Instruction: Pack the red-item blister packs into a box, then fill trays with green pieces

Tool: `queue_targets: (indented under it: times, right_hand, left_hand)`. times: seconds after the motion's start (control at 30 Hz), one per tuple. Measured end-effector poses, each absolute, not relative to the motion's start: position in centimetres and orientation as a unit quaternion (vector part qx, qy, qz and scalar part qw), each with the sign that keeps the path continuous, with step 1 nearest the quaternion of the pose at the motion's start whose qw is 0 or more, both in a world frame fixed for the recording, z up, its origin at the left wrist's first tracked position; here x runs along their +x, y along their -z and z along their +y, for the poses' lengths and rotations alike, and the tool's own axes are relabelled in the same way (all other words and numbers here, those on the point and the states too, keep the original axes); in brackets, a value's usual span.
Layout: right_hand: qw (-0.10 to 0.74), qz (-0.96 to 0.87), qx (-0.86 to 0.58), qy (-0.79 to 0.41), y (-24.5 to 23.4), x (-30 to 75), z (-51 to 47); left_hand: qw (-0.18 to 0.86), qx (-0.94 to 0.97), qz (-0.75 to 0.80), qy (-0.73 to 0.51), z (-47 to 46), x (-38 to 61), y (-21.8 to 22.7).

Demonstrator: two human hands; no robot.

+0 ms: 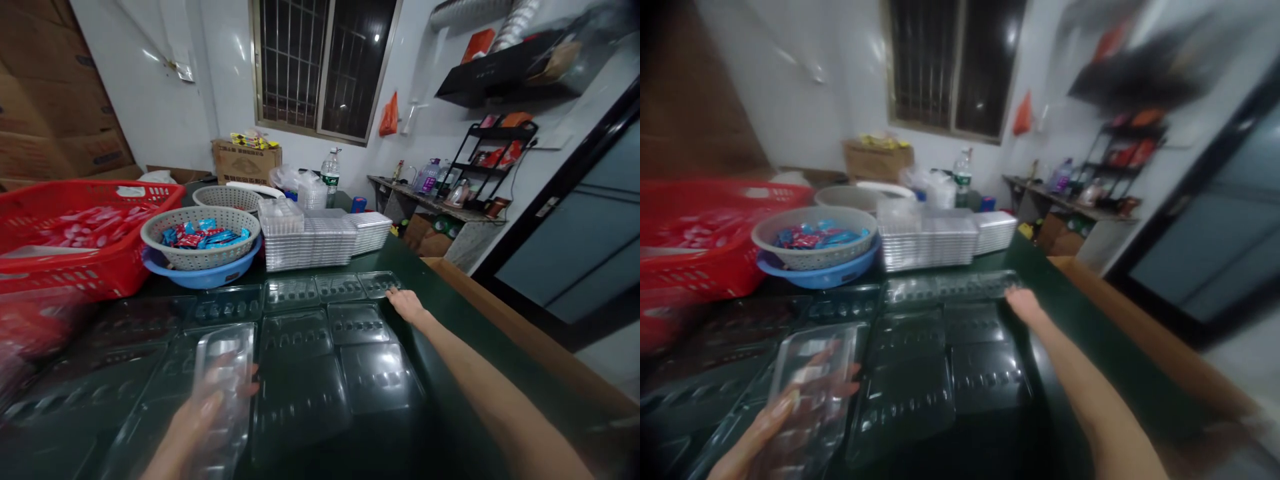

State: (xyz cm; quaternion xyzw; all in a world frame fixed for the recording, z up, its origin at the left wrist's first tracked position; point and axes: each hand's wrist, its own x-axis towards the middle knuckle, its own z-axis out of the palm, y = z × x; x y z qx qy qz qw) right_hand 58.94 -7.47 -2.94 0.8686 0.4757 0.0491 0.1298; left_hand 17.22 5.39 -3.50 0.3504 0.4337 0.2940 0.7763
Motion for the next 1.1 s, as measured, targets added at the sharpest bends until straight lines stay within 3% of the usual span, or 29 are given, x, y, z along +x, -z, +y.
queue_targets:
  times: [0.27, 0.33, 0.4, 0.47, 0.87, 1.1]
  right_hand:
    - [-0.079, 0.473, 0.877, -0.038, -0.8, 50.7, -6.5]
    - [-0.158, 0.524, 0.836, 0.04, -1.4, 44.7, -6.6]
    - [-0.356, 0.554, 0.698, 0.281, -1.9, 38.8, -7.2]
    - [-0.443, 0.517, 0.652, 0.334, -2.3, 34.5, -7.9]
    - [-0.529, 0.415, 0.598, 0.435, -1.4, 32.2, -8.5]
    - [-0.554, 0.385, 0.56, 0.481, -0.9, 31.8, -8.7]
  left_hand:
    - [0.796, 0.342, 0.409, -0.285, 2.5, 19.5, 0.5]
    - [0.806, 0.34, 0.402, -0.27, 0.9, 20.5, -0.4]
    - [0.826, 0.343, 0.372, -0.247, -0.4, 21.3, -0.8]
    - [0.849, 0.331, 0.338, -0.234, -1.3, 21.9, -0.7]
    - [0.914, 0.257, 0.21, -0.232, -3.2, 21.2, -0.1]
    - [0.897, 0.281, 0.242, -0.24, -3.3, 20.9, -0.3]
